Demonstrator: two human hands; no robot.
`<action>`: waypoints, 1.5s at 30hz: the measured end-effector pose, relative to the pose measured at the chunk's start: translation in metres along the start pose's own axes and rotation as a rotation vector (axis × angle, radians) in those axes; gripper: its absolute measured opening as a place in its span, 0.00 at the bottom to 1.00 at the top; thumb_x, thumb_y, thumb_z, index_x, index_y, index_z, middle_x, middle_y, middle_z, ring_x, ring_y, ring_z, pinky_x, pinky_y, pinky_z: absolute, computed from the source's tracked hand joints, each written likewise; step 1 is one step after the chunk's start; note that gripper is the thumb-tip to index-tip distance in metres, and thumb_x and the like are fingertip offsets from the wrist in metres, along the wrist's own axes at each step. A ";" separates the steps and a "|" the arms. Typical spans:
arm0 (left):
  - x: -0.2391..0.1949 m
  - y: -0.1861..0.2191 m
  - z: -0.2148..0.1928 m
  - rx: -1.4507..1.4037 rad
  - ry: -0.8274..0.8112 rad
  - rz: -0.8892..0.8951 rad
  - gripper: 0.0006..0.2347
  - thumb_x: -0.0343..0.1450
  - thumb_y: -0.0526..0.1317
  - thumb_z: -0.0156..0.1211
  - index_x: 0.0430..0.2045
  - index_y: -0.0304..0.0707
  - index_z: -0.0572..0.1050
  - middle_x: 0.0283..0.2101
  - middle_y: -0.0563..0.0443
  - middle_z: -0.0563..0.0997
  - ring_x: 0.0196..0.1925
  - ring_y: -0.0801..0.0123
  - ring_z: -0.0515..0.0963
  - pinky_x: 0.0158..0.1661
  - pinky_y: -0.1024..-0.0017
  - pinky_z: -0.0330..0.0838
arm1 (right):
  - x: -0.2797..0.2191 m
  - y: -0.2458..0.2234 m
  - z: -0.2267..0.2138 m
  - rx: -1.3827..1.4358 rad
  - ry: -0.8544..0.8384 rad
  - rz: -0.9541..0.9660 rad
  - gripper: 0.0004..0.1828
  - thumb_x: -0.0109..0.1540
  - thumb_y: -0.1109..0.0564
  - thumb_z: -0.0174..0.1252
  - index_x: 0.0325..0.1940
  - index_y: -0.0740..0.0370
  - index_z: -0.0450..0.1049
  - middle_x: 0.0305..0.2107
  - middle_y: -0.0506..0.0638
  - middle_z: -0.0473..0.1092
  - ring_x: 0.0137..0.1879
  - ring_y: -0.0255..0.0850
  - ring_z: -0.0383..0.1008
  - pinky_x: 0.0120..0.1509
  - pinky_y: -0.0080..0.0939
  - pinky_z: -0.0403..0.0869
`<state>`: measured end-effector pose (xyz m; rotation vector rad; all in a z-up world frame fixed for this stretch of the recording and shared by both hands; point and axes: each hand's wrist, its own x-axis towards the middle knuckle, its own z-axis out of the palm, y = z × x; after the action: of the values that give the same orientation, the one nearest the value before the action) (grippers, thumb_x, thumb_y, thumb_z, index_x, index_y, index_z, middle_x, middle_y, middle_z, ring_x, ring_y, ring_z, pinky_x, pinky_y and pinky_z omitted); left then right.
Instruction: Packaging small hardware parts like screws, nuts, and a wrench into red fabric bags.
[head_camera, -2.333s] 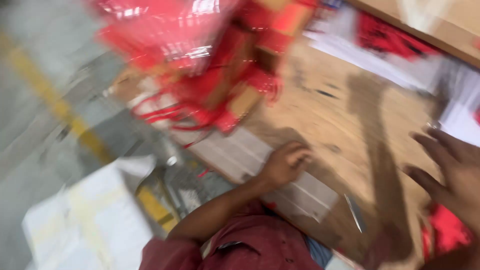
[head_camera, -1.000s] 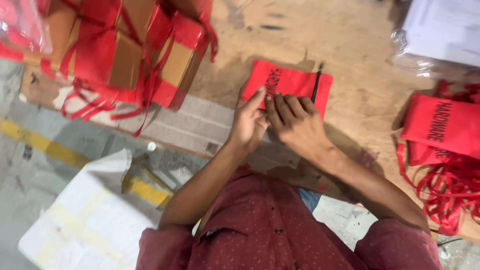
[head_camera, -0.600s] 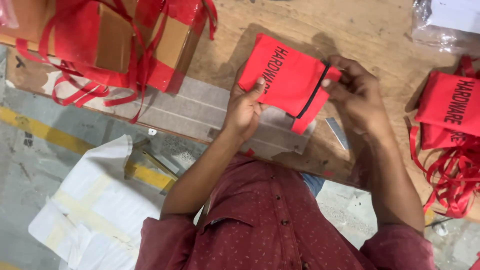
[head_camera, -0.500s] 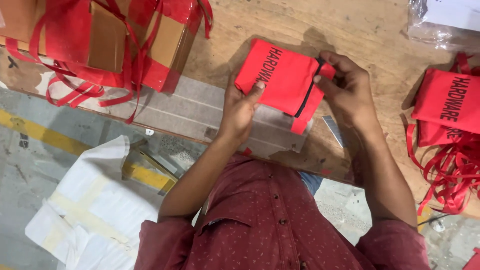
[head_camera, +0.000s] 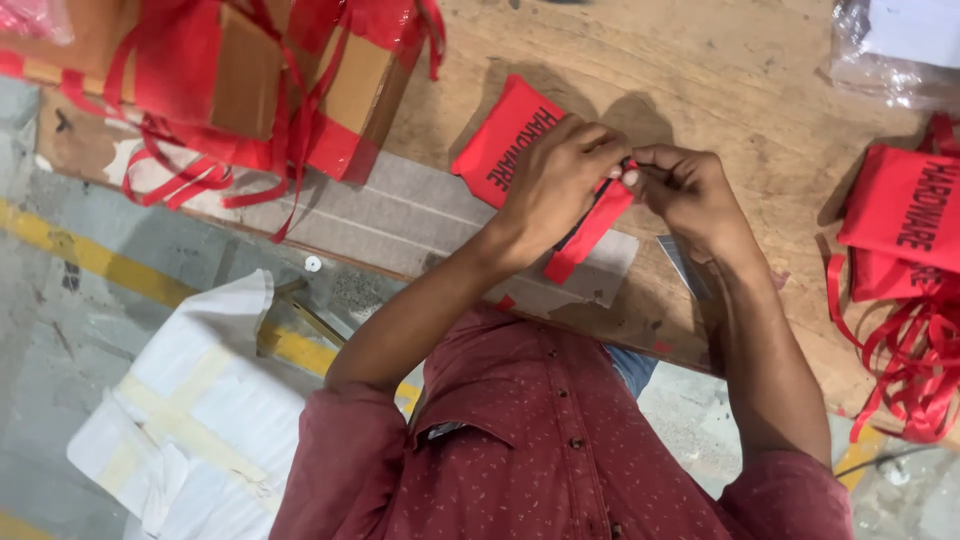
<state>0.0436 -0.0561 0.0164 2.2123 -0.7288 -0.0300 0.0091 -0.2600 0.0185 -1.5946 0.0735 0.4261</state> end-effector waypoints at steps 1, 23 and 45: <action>0.000 0.000 0.000 -0.020 0.020 0.012 0.11 0.69 0.32 0.63 0.45 0.36 0.80 0.49 0.51 0.81 0.52 0.55 0.81 0.50 0.60 0.78 | 0.000 0.007 -0.003 0.054 0.060 0.065 0.13 0.66 0.68 0.60 0.55 0.72 0.77 0.41 0.51 0.78 0.43 0.32 0.75 0.50 0.31 0.75; -0.082 0.023 -0.023 0.546 0.000 0.365 0.08 0.66 0.37 0.63 0.28 0.27 0.79 0.43 0.38 0.79 0.37 0.59 0.80 0.39 0.66 0.75 | 0.016 -0.014 0.006 0.133 0.231 0.086 0.07 0.69 0.65 0.57 0.44 0.76 0.77 0.27 0.51 0.75 0.26 0.32 0.71 0.32 0.31 0.71; -0.037 0.013 0.003 -0.095 0.249 -0.220 0.06 0.73 0.35 0.62 0.35 0.35 0.71 0.36 0.43 0.75 0.37 0.49 0.80 0.37 0.55 0.73 | -0.016 -0.027 0.033 -0.918 0.136 -0.362 0.22 0.62 0.59 0.74 0.59 0.62 0.79 0.65 0.62 0.55 0.66 0.54 0.63 0.64 0.49 0.74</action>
<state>0.0053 -0.0458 0.0160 2.1465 -0.3395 0.0974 -0.0051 -0.2295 0.0494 -2.4777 -0.3520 0.0450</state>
